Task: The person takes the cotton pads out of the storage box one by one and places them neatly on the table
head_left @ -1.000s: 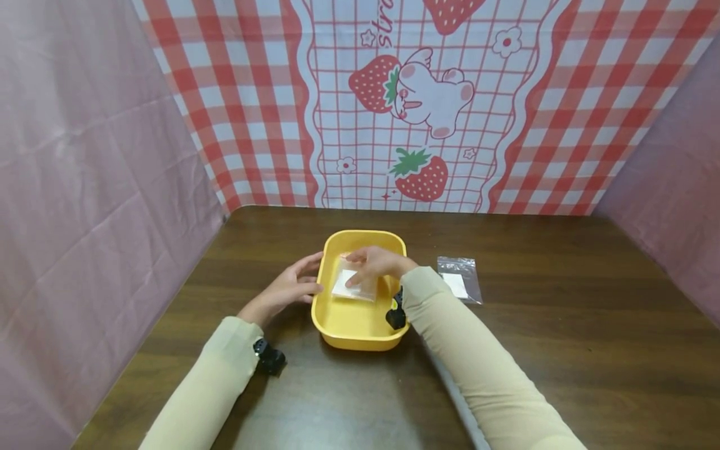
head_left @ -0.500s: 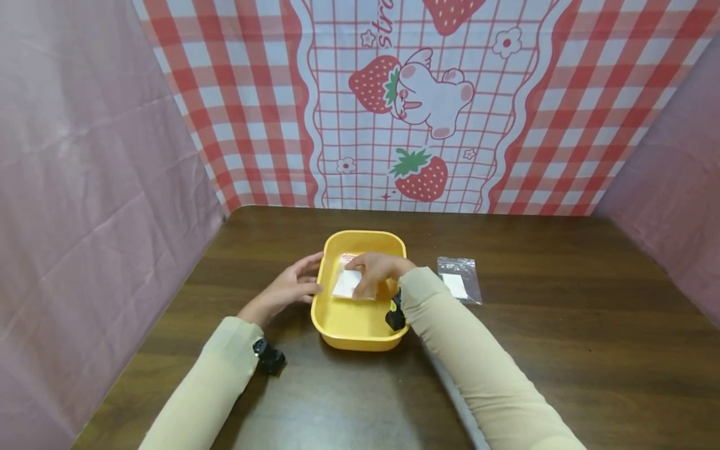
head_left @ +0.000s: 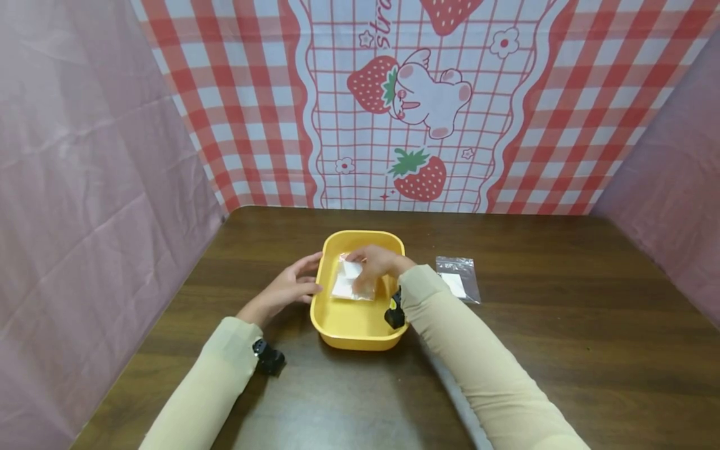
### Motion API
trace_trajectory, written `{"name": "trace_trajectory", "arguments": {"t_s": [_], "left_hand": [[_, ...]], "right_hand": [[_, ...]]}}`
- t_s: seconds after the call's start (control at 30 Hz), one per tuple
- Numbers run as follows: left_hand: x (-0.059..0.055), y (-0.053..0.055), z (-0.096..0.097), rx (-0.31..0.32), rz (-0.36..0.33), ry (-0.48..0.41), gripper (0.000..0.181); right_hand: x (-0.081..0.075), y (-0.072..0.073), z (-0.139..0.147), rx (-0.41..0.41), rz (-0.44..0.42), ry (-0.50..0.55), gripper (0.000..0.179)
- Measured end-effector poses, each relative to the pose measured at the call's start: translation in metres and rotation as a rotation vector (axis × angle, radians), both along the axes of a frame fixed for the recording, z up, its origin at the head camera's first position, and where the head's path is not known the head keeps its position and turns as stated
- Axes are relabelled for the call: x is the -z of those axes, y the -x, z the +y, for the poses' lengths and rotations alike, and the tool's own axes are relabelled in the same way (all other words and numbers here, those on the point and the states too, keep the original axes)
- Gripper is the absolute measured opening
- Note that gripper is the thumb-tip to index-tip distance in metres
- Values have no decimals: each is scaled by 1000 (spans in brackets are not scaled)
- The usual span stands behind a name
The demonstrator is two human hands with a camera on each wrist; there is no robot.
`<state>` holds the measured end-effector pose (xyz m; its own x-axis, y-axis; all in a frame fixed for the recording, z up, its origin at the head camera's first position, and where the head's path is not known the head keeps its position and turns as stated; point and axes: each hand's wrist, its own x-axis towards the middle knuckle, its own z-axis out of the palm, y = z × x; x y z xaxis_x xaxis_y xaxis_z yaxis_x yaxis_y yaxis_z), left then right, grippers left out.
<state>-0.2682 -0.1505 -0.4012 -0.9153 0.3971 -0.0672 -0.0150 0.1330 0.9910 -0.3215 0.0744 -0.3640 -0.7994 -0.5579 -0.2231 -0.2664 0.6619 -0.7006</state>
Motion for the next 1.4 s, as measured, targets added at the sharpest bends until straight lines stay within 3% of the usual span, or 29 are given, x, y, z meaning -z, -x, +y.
{"name": "trace_trajectory", "arguments": {"t_s": [0.27, 0.63, 0.9, 1.1, 1.4], "left_hand": [[1, 0, 1, -1, -8, 3, 74], [2, -1, 2, 1, -5, 10, 74], [3, -2, -2, 29, 52, 9, 74], [0, -3, 2, 7, 7, 13, 75], [-1, -3, 2, -6, -6, 19, 75]], "right_hand": [[-6, 1, -1, 50, 16, 67, 59], [-26, -6, -3, 78, 78, 90, 59], [-40, -14, 0, 95, 122, 103, 61], [-50, -23, 6, 85, 171, 126, 63], [-59, -34, 14, 87, 174, 192, 65]]}}
